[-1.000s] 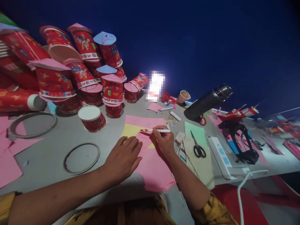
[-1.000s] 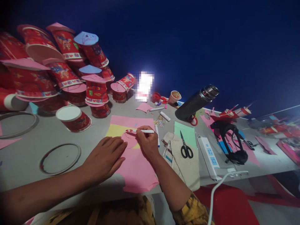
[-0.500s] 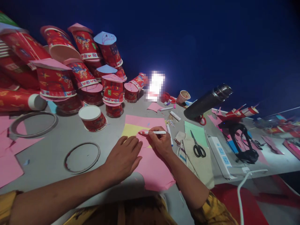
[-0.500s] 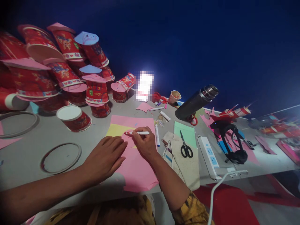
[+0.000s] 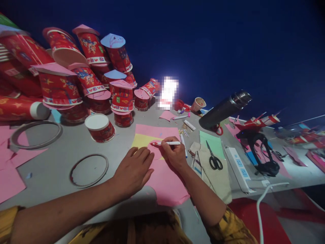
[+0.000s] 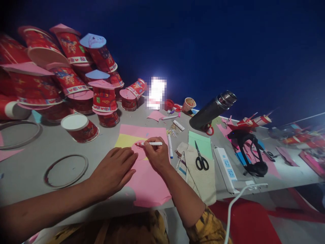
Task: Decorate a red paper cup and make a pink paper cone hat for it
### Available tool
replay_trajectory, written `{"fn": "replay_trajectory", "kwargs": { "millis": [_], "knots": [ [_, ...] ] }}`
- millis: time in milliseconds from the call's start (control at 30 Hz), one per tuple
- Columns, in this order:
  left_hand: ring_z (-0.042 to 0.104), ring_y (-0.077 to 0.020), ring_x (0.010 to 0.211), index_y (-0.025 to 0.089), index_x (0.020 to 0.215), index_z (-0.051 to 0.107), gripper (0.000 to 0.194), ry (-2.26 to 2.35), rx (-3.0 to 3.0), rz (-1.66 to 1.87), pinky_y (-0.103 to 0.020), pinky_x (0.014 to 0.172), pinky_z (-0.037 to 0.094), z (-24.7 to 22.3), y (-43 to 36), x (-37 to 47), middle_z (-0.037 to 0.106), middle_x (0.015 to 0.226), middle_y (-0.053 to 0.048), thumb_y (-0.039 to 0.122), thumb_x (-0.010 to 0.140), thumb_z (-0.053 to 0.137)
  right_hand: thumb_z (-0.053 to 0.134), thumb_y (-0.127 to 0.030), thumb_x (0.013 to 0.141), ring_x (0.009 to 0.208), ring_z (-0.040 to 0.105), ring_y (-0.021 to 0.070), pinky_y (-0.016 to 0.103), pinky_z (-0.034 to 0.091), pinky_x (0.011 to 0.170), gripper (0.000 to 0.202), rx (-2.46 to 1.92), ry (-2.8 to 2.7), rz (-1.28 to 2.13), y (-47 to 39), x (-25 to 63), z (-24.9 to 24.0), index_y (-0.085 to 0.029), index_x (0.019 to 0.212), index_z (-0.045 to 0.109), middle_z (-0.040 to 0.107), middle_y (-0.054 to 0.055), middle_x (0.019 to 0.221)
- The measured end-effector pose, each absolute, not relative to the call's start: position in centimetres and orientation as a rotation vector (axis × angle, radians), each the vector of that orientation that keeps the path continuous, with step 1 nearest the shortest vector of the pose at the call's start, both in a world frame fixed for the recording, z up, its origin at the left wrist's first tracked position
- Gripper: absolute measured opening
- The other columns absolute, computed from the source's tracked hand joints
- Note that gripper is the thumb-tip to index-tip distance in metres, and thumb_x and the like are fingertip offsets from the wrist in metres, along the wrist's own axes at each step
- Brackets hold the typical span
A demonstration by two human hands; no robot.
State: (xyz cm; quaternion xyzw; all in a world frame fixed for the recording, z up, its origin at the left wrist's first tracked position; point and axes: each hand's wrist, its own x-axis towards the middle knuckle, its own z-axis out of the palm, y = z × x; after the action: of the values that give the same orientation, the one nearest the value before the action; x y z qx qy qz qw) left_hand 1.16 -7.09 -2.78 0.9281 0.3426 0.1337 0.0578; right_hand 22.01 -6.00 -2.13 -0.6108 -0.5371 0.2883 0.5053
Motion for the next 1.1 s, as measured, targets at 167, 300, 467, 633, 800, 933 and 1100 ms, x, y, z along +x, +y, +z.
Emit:
{"fn": "replay_trajectory", "kwargs": {
  "millis": [167, 300, 467, 633, 800, 933, 1100],
  "knots": [
    [0.058, -0.0353, 0.126, 0.017, 0.131, 0.064, 0.031, 1.041, 2.841, 0.428, -0.053, 0.110, 0.041, -2.9, -7.1, 1.1, 0.069, 0.125, -0.015, 0.029, 0.103, 0.061, 0.072, -0.042, 0.088, 0.078, 0.066, 0.0191, 0.033, 0.053, 0.077, 0.021, -1.479, -1.226, 0.639, -5.8, 22.6, -2.3, -0.022, 0.082, 0.074, 0.074, 0.002, 0.083],
    [0.059, -0.0356, 0.125, 0.016, 0.131, 0.064, 0.031, 1.039, 2.840, 0.455, -0.052, 0.108, 0.041, -2.9, -7.1, 1.1, 0.069, 0.124, -0.015, 0.027, 0.102, 0.062, 0.072, -0.042, 0.086, 0.077, 0.066, 0.0190, 0.032, 0.054, 0.076, 0.020, -1.464, -1.235, 0.669, -5.8, 22.4, -2.0, -0.022, 0.082, 0.074, 0.074, 0.002, 0.083],
    [0.059, -0.0355, 0.124, 0.018, 0.131, 0.065, 0.031, 1.039, 2.820, 0.454, -0.053, 0.108, 0.042, -2.7, -7.1, 1.2, 0.069, 0.123, -0.015, 0.027, 0.102, 0.063, 0.072, -0.043, 0.087, 0.075, 0.065, 0.0184, 0.032, 0.055, 0.074, 0.021, -1.453, -1.194, 0.639, -5.5, 22.6, -2.0, -0.022, 0.084, 0.074, 0.073, 0.001, 0.080],
    [0.060, -0.0350, 0.123, 0.016, 0.132, 0.064, 0.032, 1.037, 2.839, 0.442, -0.052, 0.108, 0.041, -2.7, -7.1, 1.0, 0.069, 0.122, -0.015, 0.027, 0.102, 0.062, 0.072, -0.046, 0.092, 0.088, 0.073, 0.0217, 0.033, 0.058, 0.079, 0.026, -1.436, -1.065, 0.609, -5.2, 24.2, -0.9, -0.022, 0.099, 0.077, 0.079, 0.005, 0.094],
    [0.060, -0.0339, 0.118, 0.017, 0.134, 0.063, 0.034, 1.038, 2.873, 0.449, -0.051, 0.106, 0.043, -2.8, -7.0, 0.8, 0.069, 0.126, -0.015, 0.026, 0.101, 0.061, 0.074, -0.035, 0.090, 0.113, 0.075, 0.0280, 0.042, 0.058, 0.100, 0.028, -1.537, -1.334, 0.483, -8.2, 27.2, 0.9, -0.025, 0.116, 0.080, 0.081, 0.008, 0.121],
    [0.061, -0.0332, 0.114, 0.017, 0.126, 0.065, 0.026, 1.021, 2.874, 0.423, -0.050, 0.103, 0.044, -2.5, -6.8, 0.8, 0.069, 0.121, -0.014, 0.025, 0.102, 0.060, 0.074, -0.030, 0.088, 0.120, 0.072, 0.0304, 0.047, 0.057, 0.107, 0.041, -1.616, -1.575, 0.385, -11.7, 28.3, -0.1, -0.025, 0.129, 0.075, 0.077, 0.011, 0.130],
    [0.062, -0.0332, 0.112, 0.019, 0.123, 0.066, 0.023, 1.043, 2.863, 0.407, -0.049, 0.100, 0.045, -2.0, -6.8, 0.9, 0.069, 0.121, -0.014, 0.024, 0.101, 0.061, 0.073, -0.025, 0.091, 0.125, 0.067, 0.0346, 0.053, 0.056, 0.109, 0.043, -1.723, -1.832, 0.212, -13.6, 27.5, -2.1, -0.024, 0.135, 0.071, 0.073, 0.016, 0.134]
  ]
}}
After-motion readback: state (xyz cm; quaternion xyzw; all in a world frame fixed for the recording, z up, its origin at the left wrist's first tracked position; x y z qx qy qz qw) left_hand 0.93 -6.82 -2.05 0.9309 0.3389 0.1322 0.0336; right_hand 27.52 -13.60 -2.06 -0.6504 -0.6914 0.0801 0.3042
